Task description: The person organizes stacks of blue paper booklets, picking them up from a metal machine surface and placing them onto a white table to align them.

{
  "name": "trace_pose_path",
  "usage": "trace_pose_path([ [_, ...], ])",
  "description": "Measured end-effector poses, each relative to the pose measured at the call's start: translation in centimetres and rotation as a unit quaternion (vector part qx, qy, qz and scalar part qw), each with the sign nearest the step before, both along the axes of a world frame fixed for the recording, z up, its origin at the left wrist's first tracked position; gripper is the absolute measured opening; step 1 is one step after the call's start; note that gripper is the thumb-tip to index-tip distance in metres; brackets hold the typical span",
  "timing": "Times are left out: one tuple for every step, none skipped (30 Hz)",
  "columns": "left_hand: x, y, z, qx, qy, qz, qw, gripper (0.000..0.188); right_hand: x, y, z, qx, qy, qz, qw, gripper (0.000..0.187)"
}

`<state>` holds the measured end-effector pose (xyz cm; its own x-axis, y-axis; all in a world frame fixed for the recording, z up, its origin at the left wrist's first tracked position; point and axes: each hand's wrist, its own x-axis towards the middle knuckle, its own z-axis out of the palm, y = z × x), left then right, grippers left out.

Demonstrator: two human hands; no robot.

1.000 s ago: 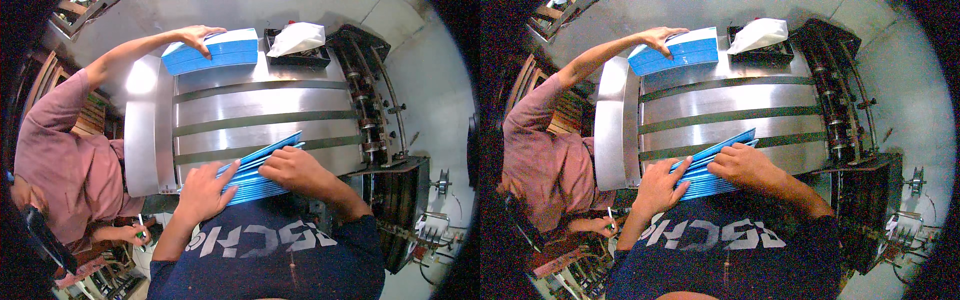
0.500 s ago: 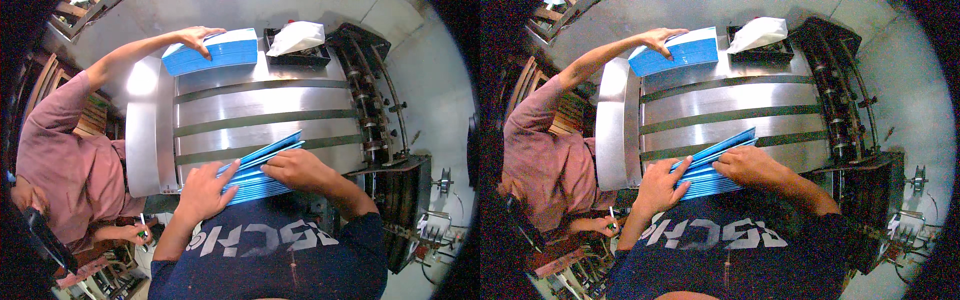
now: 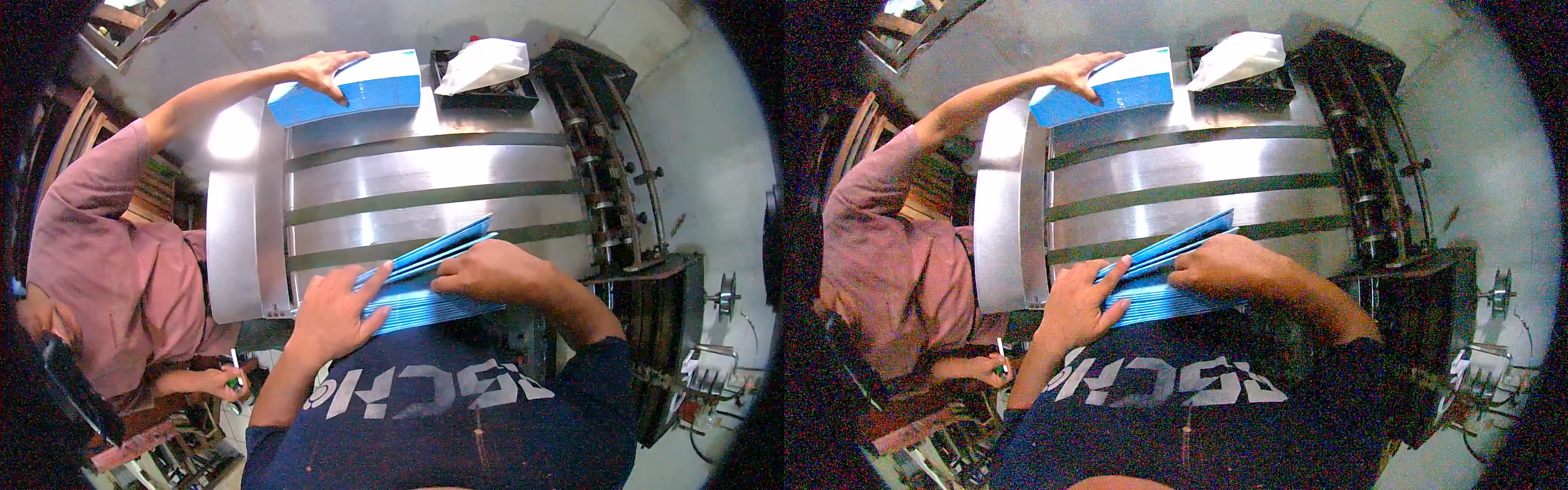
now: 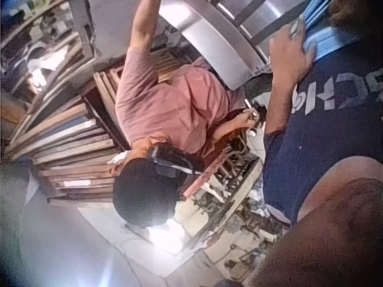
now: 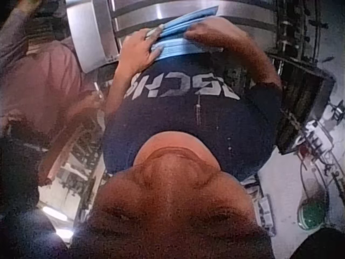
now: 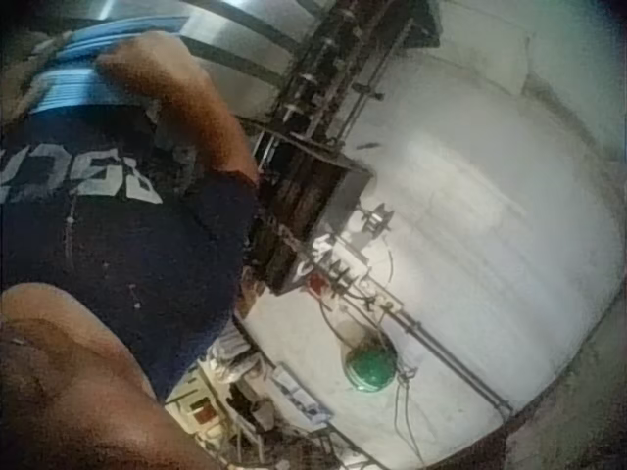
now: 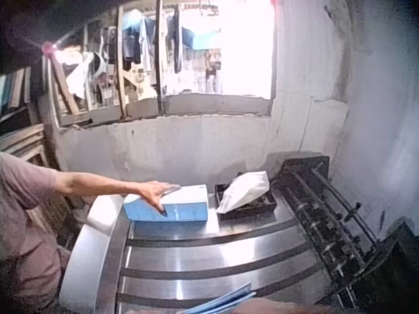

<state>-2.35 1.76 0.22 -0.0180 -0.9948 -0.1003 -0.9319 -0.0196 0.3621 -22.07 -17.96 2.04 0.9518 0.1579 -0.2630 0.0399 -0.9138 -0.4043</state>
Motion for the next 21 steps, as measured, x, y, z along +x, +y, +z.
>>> trace_pose_path([
  [0.0, 0.0, 0.0, -0.002, 0.002, 0.001, 1.0, 0.063, -0.2, 0.0, -0.3, 0.0, 0.0, 0.001, 1.0, 0.013],
  [0.0, 0.0, 0.1, -0.005, 0.004, 0.003, 1.0, 0.063, -0.6, -0.1, -0.9, -0.006, -0.04, 0.018, 0.999, 0.014],
  [-0.1, 0.0, -0.1, -0.005, 0.007, 0.001, 1.0, 0.063, -0.9, -0.1, -1.5, -0.012, -0.077, 0.032, 0.996, 0.014],
  [0.0, 0.0, -0.2, -0.009, 0.0, -0.008, 1.0, 0.063, -1.1, 0.0, -2.3, -0.012, -0.074, 0.03, 0.997, 0.014],
  [0.1, -0.1, -0.3, -0.014, -0.007, -0.018, 1.0, 0.063, -1.2, 0.1, -3.1, -0.01, -0.145, 0.037, 0.989, 0.015],
  [0.1, 0.0, -0.3, -0.013, -0.005, -0.019, 1.0, 0.063, -1.0, 0.3, -3.3, -0.007, -0.218, 0.046, 0.975, 0.016],
  [0.2, 0.0, -0.4, -0.007, -0.004, -0.02, 1.0, 0.063, -0.9, 0.5, -3.3, -0.005, -0.217, 0.044, 0.975, 0.016],
  [0.1, 0.0, -0.5, 0.0, -0.002, -0.021, 1.0, 0.062, -0.7, 0.8, -2.9, -0.047, -0.209, 0.049, 0.976, 0.018],
  [0.2, 0.0, -0.5, 0.001, -0.003, -0.024, 1.0, 0.062, -0.3, 1.2, -2.4, -0.089, -0.204, 0.053, 0.974, 0.02],
  [0.2, 0.0, -0.6, -0.017, -0.016, -0.024, 0.999, 0.06, -0.1, 1.7, -2.2, -0.09, -0.194, 0.027, 0.976, 0.016],
  [0.2, 0.0, -0.7, -0.035, -0.028, -0.025, 0.999, 0.058, 0.0, 1.9, -2.1, -0.09, -0.195, 0.024, 0.976, 0.016],
  [0.3, 0.0, -0.8, -0.035, -0.03, -0.026, 0.999, 0.058, 0.2, 2.1, -2.0, -0.101, -0.205, 0.024, 0.973, 0.014],
  [0.3, 0.0, -0.8, -0.038, -0.029, -0.029, 0.998, 0.058, 0.3, 2.1, -1.9, -0.111, -0.216, 0.025, 0.97, 0.012],
  [0.4, 0.0, -0.8, -0.041, -0.028, -0.031, 0.998, 0.058, 0.4, 2.0, -1.6, -0.112, -0.217, 0.024, 0.969, 0.012],
  [0.4, 0.0, -0.8, -0.039, -0.029, -0.031, 0.998, 0.058, 0.5, 1.9, -1.3, -0.12, -0.196, 0.048, 0.972, 0.012],
  [0.4, 0.1, -0.7, -0.015, -0.014, -0.03, 0.999, 0.06, 0.7, 1.7, -1.2, -0.128, -0.174, 0.071, 0.974, 0.012],
  [0.4, 0.1, -0.7, 0.009, 0.001, -0.028, 1.0, 0.061, 1.0, 1.3, -1.4, -0.127, -0.175, 0.07, 0.974, 0.012],
  [0.3, 0.1, -0.6, 0.009, 0.001, -0.029, 1.0, 0.061, 1.3, 0.8, -1.6, -0.112, -0.18, 0.109, 0.971, 0.012],
  [0.3, 0.1, -0.4, 0.01, -0.007, -0.033, 0.999, 0.061, 1.4, 0.6, -2.0, -0.097, -0.184, 0.147, 0.967, 0.012],
  [0.2, 0.1, -0.3, 0.011, -0.015, -0.036, 0.999, 0.062, 1.0, 0.6, -3.0, -0.068, -0.214, 0.135, 0.965, 0.012],
  [0.2, 0.2, -0.4, 0.011, -0.013, -0.035, 0.999, 0.062, 1.0, 0.6, -3.0, -0.068, -0.213, 0.136, 0.965, 0.012],
])
